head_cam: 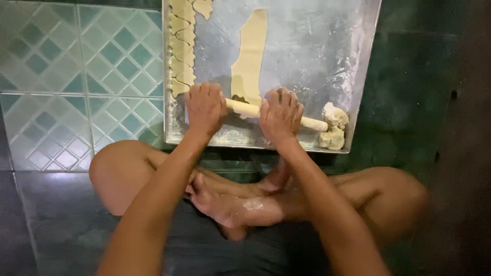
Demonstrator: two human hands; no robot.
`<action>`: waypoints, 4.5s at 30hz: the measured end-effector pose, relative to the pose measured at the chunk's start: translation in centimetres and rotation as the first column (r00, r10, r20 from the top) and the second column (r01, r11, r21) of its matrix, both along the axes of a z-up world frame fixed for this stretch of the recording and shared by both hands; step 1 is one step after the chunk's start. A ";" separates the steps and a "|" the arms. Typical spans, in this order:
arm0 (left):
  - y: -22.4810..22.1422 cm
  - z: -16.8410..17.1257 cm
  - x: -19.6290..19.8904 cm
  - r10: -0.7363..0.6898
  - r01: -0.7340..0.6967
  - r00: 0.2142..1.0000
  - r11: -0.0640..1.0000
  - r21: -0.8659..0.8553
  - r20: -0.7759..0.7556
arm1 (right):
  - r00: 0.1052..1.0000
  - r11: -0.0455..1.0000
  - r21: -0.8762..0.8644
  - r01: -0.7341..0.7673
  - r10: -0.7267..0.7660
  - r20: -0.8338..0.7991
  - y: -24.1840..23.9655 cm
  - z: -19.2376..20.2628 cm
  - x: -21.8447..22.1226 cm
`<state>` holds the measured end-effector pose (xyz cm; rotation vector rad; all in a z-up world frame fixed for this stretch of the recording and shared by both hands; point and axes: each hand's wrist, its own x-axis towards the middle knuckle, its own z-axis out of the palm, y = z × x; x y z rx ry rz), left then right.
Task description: Rolling out dough and cutting it into small shapes using a cutter on a metal tray
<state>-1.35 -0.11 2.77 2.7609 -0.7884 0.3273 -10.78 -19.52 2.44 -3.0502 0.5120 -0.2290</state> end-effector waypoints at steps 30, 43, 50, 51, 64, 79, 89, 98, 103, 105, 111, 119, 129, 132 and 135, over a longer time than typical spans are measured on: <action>-3.7 -0.9 4.8 0.047 -0.050 0.920 0.999 0.001 -0.388 | 0.878 0.919 0.291 0.265 -0.105 -0.468 -2.0 3.2 5.0; -0.8 -3.4 1.2 0.008 -0.008 0.998 1.000 0.010 -0.062 | 0.966 0.965 0.196 0.175 -0.129 -0.224 0.2 0.8 0.4; 2.0 -1.4 -2.9 0.052 -0.041 0.968 0.998 0.047 -0.245 | 0.981 0.989 0.117 0.095 -0.073 -0.177 2.3 0.8 -2.5; 2.2 -1.7 -3.2 0.049 -0.036 0.971 0.998 0.060 -0.234 | 0.977 0.985 0.138 0.100 -0.071 -0.200 2.3 0.9 -2.6; -3.5 -3.2 4.2 0.086 -0.083 0.990 0.996 0.027 -0.111 | 0.945 0.964 0.175 0.200 -0.143 -0.295 -2.0 0.4 4.2; -2.9 -2.8 4.0 0.030 -0.033 0.997 0.998 0.044 0.075 | 0.948 0.947 0.204 0.247 -0.192 -0.255 -0.2 1.3 2.8; 1.5 -0.1 -2.2 0.068 -0.062 0.958 0.998 0.030 -0.278 | 0.985 0.988 0.116 0.106 -0.089 -0.146 2.6 -0.6 -2.3; 3.0 0.4 -4.1 0.100 -0.117 0.903 0.993 -0.015 -0.418 | 0.985 0.983 0.102 -0.154 0.160 -0.057 1.7 -0.3 -4.5; 2.9 -0.9 -3.7 0.102 -0.126 0.920 0.991 -0.039 -0.379 | 0.967 0.964 0.085 -0.251 0.253 -0.011 1.8 0.8 -4.3; 2.6 -1.1 -3.7 0.084 -0.098 0.921 0.995 -0.018 -0.380 | 0.961 0.955 0.103 -0.278 0.275 0.043 1.8 0.5 -4.4; 1.9 0.8 -2.9 0.057 -0.070 0.917 0.997 -0.017 -0.395 | 0.946 0.935 0.141 -0.325 0.321 0.051 0.8 0.4 -3.6; -0.4 -2.8 0.8 0.057 -0.059 0.997 0.998 -0.028 -0.061 | 0.933 0.926 0.190 -0.328 0.349 -0.092 -0.9 0.2 -1.3; -3.9 -1.4 5.9 0.081 -0.100 0.956 0.994 -0.053 -0.282 | 0.915 0.957 0.268 -0.113 0.206 -0.348 -2.5 1.5 5.0; -4.5 -0.8 6.9 0.093 -0.104 0.981 0.993 -0.059 -0.168 | 0.936 0.951 0.288 -0.111 0.198 -0.292 -3.3 1.0 5.7; -5.2 -0.7 7.3 0.106 -0.138 0.945 0.987 -0.085 -0.311 | 0.973 0.960 0.215 -0.179 0.206 -0.108 -3.7 0.0 5.2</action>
